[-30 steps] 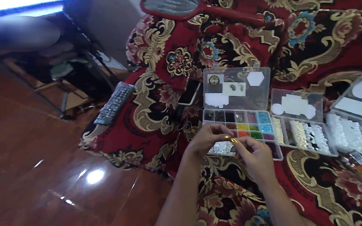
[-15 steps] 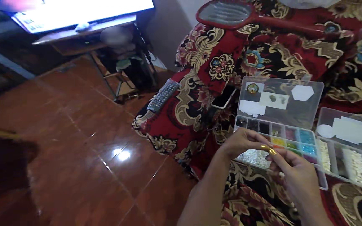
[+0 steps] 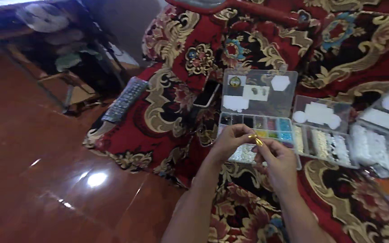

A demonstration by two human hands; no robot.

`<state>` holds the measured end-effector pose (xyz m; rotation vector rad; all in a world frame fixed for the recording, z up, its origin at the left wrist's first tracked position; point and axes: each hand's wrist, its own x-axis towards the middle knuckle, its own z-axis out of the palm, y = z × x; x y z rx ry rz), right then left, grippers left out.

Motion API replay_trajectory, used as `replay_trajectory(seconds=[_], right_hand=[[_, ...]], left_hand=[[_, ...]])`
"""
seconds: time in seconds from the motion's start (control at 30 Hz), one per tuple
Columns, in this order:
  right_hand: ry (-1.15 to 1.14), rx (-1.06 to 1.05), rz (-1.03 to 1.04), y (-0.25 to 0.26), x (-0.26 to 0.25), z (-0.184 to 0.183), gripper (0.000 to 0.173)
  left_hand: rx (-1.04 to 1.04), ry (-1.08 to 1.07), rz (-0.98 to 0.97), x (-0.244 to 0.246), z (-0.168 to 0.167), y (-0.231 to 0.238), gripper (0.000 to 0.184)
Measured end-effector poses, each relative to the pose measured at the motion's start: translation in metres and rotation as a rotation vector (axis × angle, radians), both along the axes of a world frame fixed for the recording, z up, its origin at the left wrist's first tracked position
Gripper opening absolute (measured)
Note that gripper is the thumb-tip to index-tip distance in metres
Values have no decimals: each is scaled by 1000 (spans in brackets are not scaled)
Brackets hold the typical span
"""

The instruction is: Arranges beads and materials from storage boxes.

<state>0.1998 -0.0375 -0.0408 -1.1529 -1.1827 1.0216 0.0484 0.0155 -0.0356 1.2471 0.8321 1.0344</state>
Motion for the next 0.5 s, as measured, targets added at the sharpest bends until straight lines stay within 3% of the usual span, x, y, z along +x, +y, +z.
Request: replay_trajectory(seconds=[0.3,0.5], right_hand=[[126,-72,42,0,-4,1,37],[72,-30,59,0,-5,-1,19]], left_hand=[[85,113,165,-1,3,0,6],[147,173,144,-5,2,1,6]])
